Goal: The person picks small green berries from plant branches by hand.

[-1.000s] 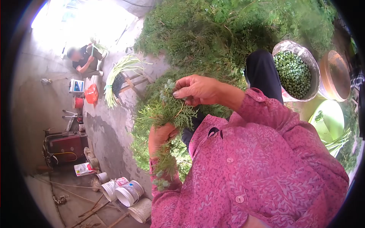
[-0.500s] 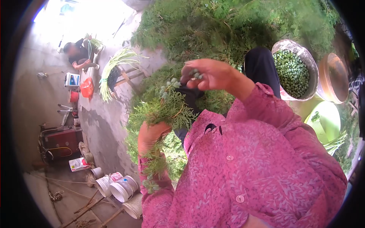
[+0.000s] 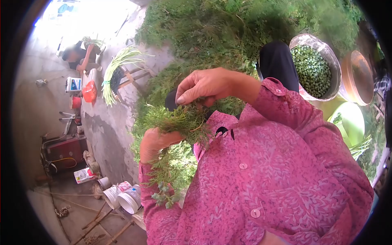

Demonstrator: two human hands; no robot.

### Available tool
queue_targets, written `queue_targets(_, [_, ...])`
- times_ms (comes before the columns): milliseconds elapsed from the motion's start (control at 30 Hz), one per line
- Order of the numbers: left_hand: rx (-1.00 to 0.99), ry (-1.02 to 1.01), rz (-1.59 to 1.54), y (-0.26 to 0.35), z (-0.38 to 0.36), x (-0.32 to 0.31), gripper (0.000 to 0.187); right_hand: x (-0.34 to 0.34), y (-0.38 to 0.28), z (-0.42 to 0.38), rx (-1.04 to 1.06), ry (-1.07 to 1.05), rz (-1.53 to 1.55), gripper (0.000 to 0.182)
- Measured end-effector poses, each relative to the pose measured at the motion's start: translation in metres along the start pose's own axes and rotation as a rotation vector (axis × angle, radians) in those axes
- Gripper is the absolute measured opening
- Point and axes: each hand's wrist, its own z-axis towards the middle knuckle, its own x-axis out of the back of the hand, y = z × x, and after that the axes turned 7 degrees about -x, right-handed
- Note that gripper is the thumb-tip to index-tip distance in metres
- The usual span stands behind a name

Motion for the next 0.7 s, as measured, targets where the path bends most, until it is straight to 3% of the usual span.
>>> queue_targets(100, [0.104,0.043,0.088,0.009,-0.002,0.001,0.029,0.004,0.005,0.003,0.032,0.012,0.038,0.020])
queue_targets(200, [0.069,0.017,0.036,0.009,-0.002,0.001,0.027,0.001,0.008,0.001,0.087,0.031,0.024,0.016])
queue_targets(333, [0.064,0.036,0.012,0.017,-0.001,-0.001,0.027,0.004,0.003,-0.015,0.163,0.315,-0.033,0.015])
queue_targets(367, [0.085,0.028,0.141,0.017,-0.002,0.003,0.027,0.008,0.004,-0.021,0.190,0.420,-0.051,0.016])
queue_targets(433, [0.105,0.015,0.274,0.013,-0.006,0.008,0.027,0.053,0.014,-0.032,0.367,0.453,0.256,0.019])
queue_targets(500, [0.143,0.150,0.025,0.005,-0.010,0.010,0.024,0.074,0.005,-0.077,0.471,0.646,0.293,0.022])
queue_targets(633, [0.093,0.178,0.102,0.010,-0.008,0.004,0.022,0.110,0.022,-0.179,0.746,1.000,0.134,0.021])
queue_targets(700, [0.051,0.118,0.004,0.005,0.001,0.005,0.019,0.131,0.049,-0.222,0.636,1.494,0.012,0.025])
